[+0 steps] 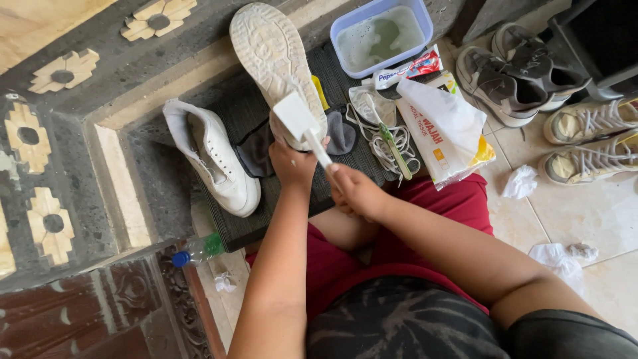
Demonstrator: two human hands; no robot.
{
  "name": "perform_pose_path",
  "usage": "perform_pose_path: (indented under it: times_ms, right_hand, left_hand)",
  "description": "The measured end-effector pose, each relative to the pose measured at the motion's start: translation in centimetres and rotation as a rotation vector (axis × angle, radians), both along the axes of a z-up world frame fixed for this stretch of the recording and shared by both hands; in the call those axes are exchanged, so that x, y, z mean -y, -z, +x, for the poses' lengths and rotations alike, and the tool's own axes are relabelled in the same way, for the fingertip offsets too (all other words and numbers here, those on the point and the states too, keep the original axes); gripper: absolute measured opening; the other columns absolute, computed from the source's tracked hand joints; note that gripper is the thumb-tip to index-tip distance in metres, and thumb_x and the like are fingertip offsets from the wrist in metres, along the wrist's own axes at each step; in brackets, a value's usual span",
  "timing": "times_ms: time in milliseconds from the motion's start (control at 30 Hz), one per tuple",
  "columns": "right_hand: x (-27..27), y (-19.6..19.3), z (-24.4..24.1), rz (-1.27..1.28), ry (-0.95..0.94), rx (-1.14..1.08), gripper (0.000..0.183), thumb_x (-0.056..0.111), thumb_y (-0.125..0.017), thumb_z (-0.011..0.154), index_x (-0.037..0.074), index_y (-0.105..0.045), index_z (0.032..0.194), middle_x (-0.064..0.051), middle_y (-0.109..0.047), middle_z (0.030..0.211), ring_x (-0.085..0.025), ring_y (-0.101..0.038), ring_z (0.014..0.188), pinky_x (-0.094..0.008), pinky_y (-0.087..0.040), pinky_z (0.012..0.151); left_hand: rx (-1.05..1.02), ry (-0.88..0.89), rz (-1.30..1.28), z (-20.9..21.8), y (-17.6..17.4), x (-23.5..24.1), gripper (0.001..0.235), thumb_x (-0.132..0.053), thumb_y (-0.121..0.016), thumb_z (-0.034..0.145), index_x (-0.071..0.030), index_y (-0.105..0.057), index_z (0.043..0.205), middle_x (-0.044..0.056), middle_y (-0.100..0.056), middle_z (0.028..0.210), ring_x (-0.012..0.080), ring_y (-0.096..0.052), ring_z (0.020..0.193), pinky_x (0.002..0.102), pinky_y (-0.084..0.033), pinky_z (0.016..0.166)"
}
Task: Scrubbing the soles and sides of white sneakers with a brush and cleaning solution
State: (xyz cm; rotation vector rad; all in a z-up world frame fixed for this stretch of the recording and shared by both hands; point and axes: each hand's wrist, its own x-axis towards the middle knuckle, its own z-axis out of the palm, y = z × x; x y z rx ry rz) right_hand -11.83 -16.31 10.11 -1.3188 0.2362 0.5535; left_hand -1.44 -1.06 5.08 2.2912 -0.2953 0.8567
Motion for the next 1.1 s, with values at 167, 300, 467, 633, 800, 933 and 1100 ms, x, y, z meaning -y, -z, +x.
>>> perform_pose_path:
  times_ms: [167, 300, 467, 633, 800, 933, 1100]
  right_hand:
    - [0.2, 0.7, -2.6, 0.027, -0.044, 0.015, 0.047, 0.048, -0.030, 0.110, 0.013, -0.050, 0.085, -0.002, -0.037, 0.052, -0.013, -0.039, 0.035, -0.026, -0.035, 0.026]
    - [2.1, 1.0, -4.4, -0.127, 0.022, -0.069, 0.046, 0.043, -0.039, 0.108, 0.010, -0.056, 0.082, -0.007, -0.049, 0.053, -0.017, -0.050, 0.037, -0.029, -0.044, 0.028]
    - [3.0, 0.0, -1.9, -0.130, 0.093, -0.031, 0.045, 0.044, -0.036, 0.110, 0.011, -0.053, 0.083, -0.005, -0.043, 0.052, -0.015, -0.044, 0.035, -0.028, -0.038, 0.026]
    - [1.1, -4.7, 2.4, -0.017, 0.079, 0.037, 0.047, 0.051, -0.025, 0.109, 0.016, -0.045, 0.084, 0.003, -0.030, 0.053, -0.008, -0.031, 0.036, -0.021, -0.030, 0.026]
    - [-2.2, -2.9, 2.4, 0.007, 0.011, 0.026, 0.045, 0.051, -0.029, 0.108, 0.011, -0.049, 0.099, 0.000, -0.040, 0.054, -0.010, -0.040, 0.035, -0.024, -0.035, 0.025]
    - [-0.6, -2.1, -0.4, -0.017, -0.054, 0.023, 0.044, 0.049, -0.030, 0.110, 0.014, -0.046, 0.090, 0.001, -0.031, 0.053, -0.009, -0.032, 0.035, -0.022, -0.031, 0.026]
    - [1.7, -0.9, -3.5, -0.184, 0.112, -0.061, 0.046, 0.045, -0.033, 0.109, 0.010, -0.053, 0.088, -0.005, -0.042, 0.052, -0.013, -0.041, 0.035, -0.029, -0.037, 0.024]
  left_hand:
    - [-0.025, 0.023, 0.058, -0.4, -1.8, 0.5, 0.094, -0.031, -0.089, 0.075, 0.008, -0.040, 0.145, 0.006, -0.062, 0.071, 0.0252, -0.065, 0.055, 0.034, -0.053, 0.062]
    - [-0.067, 0.081, -0.079, 0.3, -0.5, 0.4, 0.075, -0.026, -0.085, 0.076, 0.002, -0.051, 0.137, 0.003, -0.059, 0.061, 0.0227, -0.060, 0.047, 0.032, -0.047, 0.049]
    - [-0.039, 0.001, -0.035, -0.5, -2.0, 0.7, 0.098, -0.041, -0.084, 0.075, 0.002, -0.038, 0.149, 0.008, -0.065, 0.076, 0.0242, -0.066, 0.059, 0.033, -0.050, 0.061]
    - [-0.033, 0.006, -0.060, -0.6, -1.8, 0.8, 0.110, -0.053, -0.088, 0.074, 0.002, -0.036, 0.154, 0.023, -0.071, 0.090, 0.0373, -0.074, 0.076, 0.043, -0.056, 0.075]
    - [-0.020, -0.025, -0.009, 0.9, 3.5, -0.4, 0.114, -0.050, -0.096, 0.064, 0.004, -0.042, 0.149, 0.012, -0.069, 0.085, 0.0317, -0.074, 0.073, 0.039, -0.059, 0.074]
    - [-0.020, -0.032, 0.007, -0.5, -2.1, 0.2, 0.117, -0.057, -0.091, 0.071, 0.006, -0.035, 0.152, 0.008, -0.066, 0.070, 0.0231, -0.069, 0.056, 0.031, -0.057, 0.065]
    - [-0.066, -0.017, -0.017, -0.7, -1.6, -0.1, 0.126, -0.049, -0.097, 0.061, 0.001, -0.030, 0.156, 0.011, -0.071, 0.084, 0.0285, -0.075, 0.071, 0.037, -0.057, 0.072]
